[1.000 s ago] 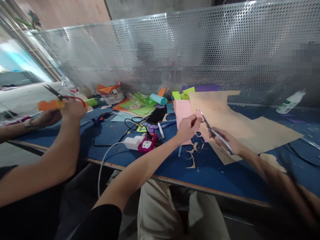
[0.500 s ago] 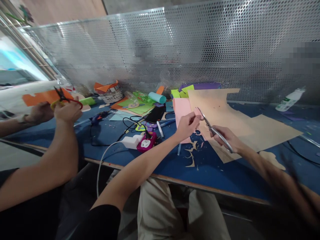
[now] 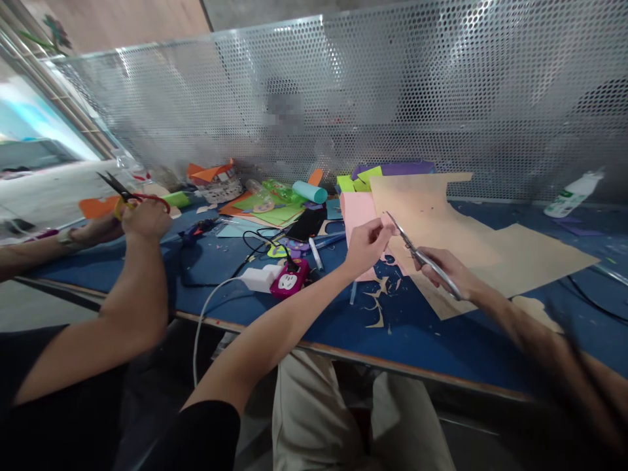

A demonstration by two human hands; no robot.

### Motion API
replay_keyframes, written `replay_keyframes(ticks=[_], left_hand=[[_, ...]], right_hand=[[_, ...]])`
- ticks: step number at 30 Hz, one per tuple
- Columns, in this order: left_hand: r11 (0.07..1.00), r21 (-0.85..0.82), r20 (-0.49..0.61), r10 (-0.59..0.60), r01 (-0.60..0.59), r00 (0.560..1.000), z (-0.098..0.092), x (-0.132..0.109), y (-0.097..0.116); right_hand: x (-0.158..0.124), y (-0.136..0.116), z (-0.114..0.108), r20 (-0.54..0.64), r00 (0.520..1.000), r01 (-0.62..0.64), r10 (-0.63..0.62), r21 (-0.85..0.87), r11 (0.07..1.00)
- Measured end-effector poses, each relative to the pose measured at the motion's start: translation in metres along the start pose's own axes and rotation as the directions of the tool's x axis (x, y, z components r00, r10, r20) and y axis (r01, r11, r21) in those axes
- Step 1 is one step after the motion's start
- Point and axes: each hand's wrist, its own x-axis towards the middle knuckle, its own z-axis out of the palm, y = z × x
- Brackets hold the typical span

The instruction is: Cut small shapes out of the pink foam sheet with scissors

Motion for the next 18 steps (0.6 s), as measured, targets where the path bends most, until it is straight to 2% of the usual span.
replay_keyframes(ticks=[4,8,12,18], left_hand=[[1.000,-0.029,-0.031,0.001,-0.002,1.000,0.001,0.000,-0.001],[0.992,-0.123,0.026,-0.033,0.036,0.999,0.004,-0.001,-0.005],[0.989,-0.142,0.044,-0.025,0.031,0.999,0.005,-0.002,-0.005],[0.979,-0.193,0.083,-0.058,0.073,0.995,0.006,-0.004,0.003]], right_hand=[[0.000,0.000,-0.001,0.022,1.000,0.013,-0.013,0.021,1.000],[-0.003,0.003,0.002,0.042,0.998,0.030,-0.036,0.136,0.990],[-0.006,0.009,0.006,0.099,0.994,0.005,-0.034,0.276,0.961],[-0.005,0.018,0.012,0.101,0.995,-0.011,-0.023,0.322,0.947]])
